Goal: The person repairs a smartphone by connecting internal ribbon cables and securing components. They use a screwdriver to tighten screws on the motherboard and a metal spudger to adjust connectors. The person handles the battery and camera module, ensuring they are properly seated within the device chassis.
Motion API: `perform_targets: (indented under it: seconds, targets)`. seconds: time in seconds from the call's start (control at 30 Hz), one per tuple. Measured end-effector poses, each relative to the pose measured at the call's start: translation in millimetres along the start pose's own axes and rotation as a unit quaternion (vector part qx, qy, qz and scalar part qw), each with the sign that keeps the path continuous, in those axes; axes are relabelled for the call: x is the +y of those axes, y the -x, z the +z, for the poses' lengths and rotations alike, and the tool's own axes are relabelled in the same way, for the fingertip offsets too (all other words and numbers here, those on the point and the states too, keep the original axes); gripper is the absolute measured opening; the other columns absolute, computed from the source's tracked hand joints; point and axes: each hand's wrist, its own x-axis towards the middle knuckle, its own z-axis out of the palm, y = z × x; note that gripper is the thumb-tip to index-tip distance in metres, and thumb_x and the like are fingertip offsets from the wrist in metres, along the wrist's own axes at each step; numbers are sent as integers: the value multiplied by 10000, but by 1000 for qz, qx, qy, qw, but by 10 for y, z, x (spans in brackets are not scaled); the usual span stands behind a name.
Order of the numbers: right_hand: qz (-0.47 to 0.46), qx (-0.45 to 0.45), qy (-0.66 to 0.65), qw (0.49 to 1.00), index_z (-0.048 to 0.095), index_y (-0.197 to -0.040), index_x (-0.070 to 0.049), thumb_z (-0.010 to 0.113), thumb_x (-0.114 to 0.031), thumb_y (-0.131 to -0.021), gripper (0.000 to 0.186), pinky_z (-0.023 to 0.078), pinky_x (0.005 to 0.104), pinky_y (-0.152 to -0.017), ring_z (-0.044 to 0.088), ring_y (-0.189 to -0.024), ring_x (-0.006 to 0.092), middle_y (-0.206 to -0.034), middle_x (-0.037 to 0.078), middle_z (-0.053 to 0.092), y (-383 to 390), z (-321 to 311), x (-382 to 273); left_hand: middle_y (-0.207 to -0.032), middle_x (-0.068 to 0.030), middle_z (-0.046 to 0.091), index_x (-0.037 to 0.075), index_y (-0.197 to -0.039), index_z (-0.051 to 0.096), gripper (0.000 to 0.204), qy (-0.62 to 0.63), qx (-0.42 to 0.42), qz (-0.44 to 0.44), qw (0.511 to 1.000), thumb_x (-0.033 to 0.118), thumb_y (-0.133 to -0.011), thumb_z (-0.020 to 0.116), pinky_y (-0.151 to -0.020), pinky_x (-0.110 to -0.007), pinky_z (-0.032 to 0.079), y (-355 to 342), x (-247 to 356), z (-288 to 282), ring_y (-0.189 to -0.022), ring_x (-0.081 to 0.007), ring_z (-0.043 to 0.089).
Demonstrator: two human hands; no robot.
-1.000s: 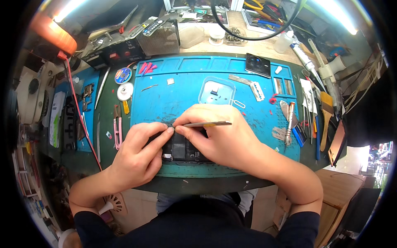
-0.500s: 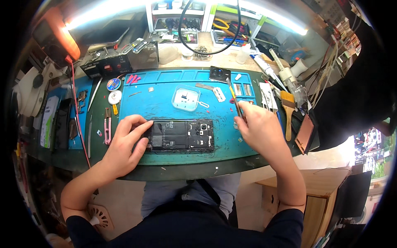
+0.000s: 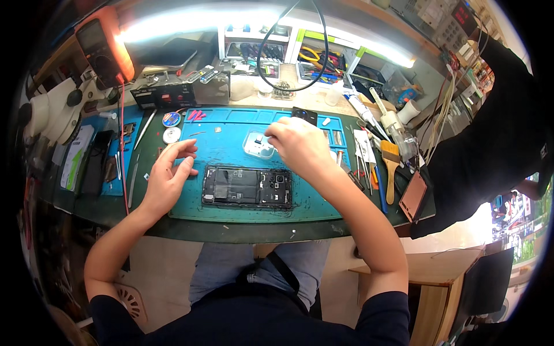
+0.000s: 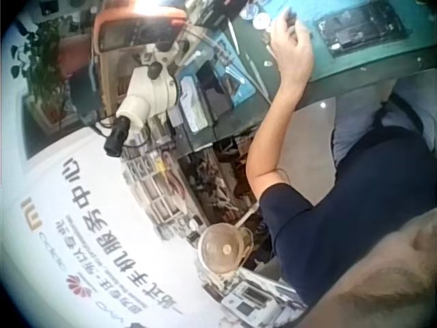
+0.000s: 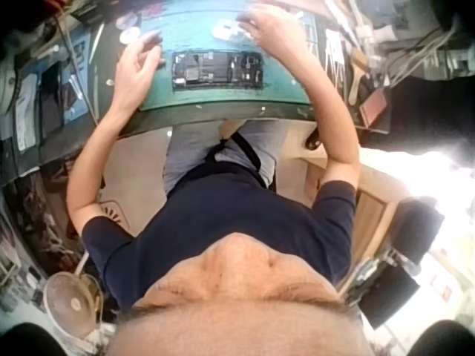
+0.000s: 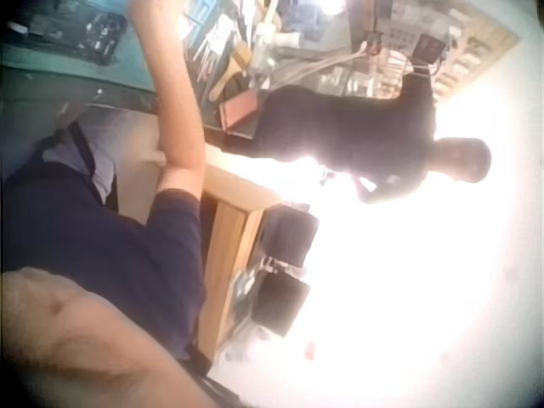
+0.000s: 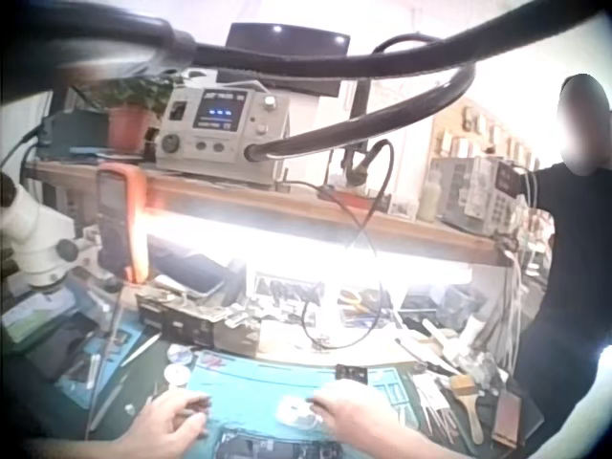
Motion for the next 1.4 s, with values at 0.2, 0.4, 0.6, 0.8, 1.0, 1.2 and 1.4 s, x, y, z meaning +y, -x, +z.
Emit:
perform_targets:
  seconds: [0.2, 0.4, 0.6, 0.8, 1.0, 1.2, 1.4]
  targets:
    - [-29, -86, 121, 988, 774, -959, -106, 737, -251, -959, 150, 583, 404, -865, 705, -972, 266, -941, 53, 729, -240, 221, -129, -1324, -112, 600, 8, -1466, 578, 434, -61, 12, 40, 997, -6, -1032, 572, -943, -324, 597, 258, 77, -145, -1205, -185, 618]
    - [-73, -114, 177, 975, 723, -869, -74, 714, -167, -927, 110, 584, 398, -842, 713, -939, 270, -889, 75, 695, -288, 245, -189, -1308, -121, 619, 20, -1479, 566, 487, -74, 21, 68, 995, -27, -995, 591, -984, -337, 543, 296, 128, -225, -1195, -206, 628]
    - [-121, -133, 246, 952, 707, -884, -90, 714, -148, -888, 58, 575, 388, -846, 708, -906, 257, -873, 62, 680, -347, 216, -214, -1287, -126, 645, 28, -1478, 565, 496, -90, 21, 63, 994, -8, -986, 614, -985, -357, 540, 272, 127, -222, -1165, -221, 645]
    - [-79, -126, 151, 977, 718, -884, -88, 687, -82, -879, 32, 580, 383, -881, 718, -967, 261, -921, 81, 710, -310, 162, -168, -1345, -173, 648, 36, -1468, 577, 539, -199, -91, 164, 962, 82, -954, 733, -1060, -430, 515, 143, 179, -127, -1222, -327, 641]
    - [-70, -49, 101, 991, 770, -980, -74, 707, -133, -903, 116, 574, 425, -883, 708, -951, 306, -933, 86, 710, -271, 276, -59, -1405, -217, 606, -70, -1418, 570, 721, -288, -210, 217, 909, 281, -863, 867, -1130, -468, 460, -81, 325, 295, -1315, -385, 573]
    - [30, 142, -30, 989, 781, -1011, -64, 722, -88, -891, 136, 574, 425, -853, 720, -938, 318, -965, 97, 761, -216, 134, -22, -1290, -201, 565, -45, -1418, 560, 789, -353, -285, 132, 881, 266, -789, 921, -1065, -465, 489, -318, 585, 376, -1187, -402, 591]
    - [127, 237, -146, 952, 789, -1020, -47, 710, -76, -913, 136, 568, 446, -854, 727, -919, 347, -961, 138, 771, -72, 95, 191, -1350, -222, 502, -1, -1474, 476, 863, -347, -313, 108, 877, 226, -772, 923, -1079, -503, 459, -250, 663, 481, -1239, -433, 536]
